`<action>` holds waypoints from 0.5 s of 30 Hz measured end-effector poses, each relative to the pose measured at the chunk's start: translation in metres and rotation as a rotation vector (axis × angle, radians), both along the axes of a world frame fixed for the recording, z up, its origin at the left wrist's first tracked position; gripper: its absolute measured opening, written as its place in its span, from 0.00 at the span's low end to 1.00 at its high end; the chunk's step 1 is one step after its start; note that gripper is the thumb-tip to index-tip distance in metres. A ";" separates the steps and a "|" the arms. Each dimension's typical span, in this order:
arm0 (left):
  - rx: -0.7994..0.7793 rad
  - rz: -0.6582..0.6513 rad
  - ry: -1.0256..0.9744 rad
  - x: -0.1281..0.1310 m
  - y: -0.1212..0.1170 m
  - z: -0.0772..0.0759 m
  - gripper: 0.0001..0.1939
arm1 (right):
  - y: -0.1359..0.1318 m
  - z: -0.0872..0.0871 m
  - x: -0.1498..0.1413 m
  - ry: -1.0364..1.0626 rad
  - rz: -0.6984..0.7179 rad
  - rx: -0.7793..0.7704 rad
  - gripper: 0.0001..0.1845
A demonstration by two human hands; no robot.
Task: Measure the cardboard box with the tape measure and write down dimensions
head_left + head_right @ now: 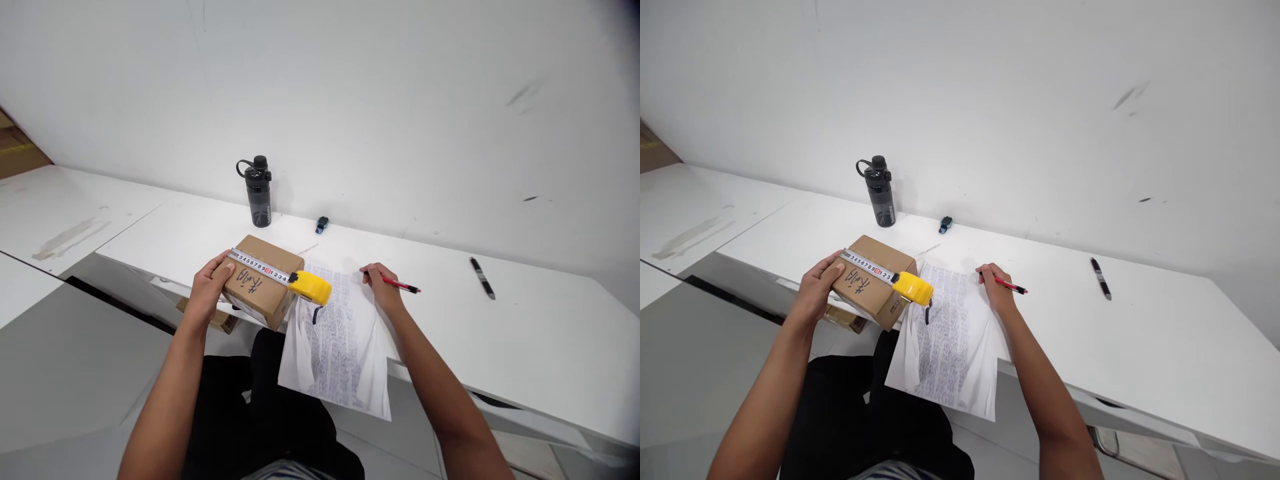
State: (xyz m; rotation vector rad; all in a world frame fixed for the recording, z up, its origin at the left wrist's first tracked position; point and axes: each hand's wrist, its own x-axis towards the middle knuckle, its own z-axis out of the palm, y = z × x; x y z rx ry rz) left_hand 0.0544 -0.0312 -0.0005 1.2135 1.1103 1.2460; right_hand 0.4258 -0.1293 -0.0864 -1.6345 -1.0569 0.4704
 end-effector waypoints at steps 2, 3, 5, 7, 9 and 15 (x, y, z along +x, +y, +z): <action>-0.009 0.000 -0.001 0.000 0.000 0.000 0.33 | 0.003 0.000 0.003 0.008 0.031 -0.029 0.23; -0.013 -0.001 -0.002 0.000 0.001 0.000 0.33 | 0.004 -0.001 0.003 0.015 0.040 -0.047 0.23; -0.020 0.000 0.001 0.000 0.001 -0.001 0.33 | 0.004 -0.003 0.001 -0.006 -0.012 -0.079 0.24; -0.027 0.009 0.011 0.001 0.002 -0.001 0.34 | 0.003 -0.006 -0.002 -0.020 -0.089 -0.088 0.24; -0.028 0.019 0.020 0.002 0.003 -0.001 0.34 | 0.003 -0.007 -0.003 -0.016 -0.125 -0.094 0.24; -0.024 0.024 0.021 0.003 0.003 0.000 0.31 | 0.006 -0.008 0.002 0.029 -0.069 -0.141 0.21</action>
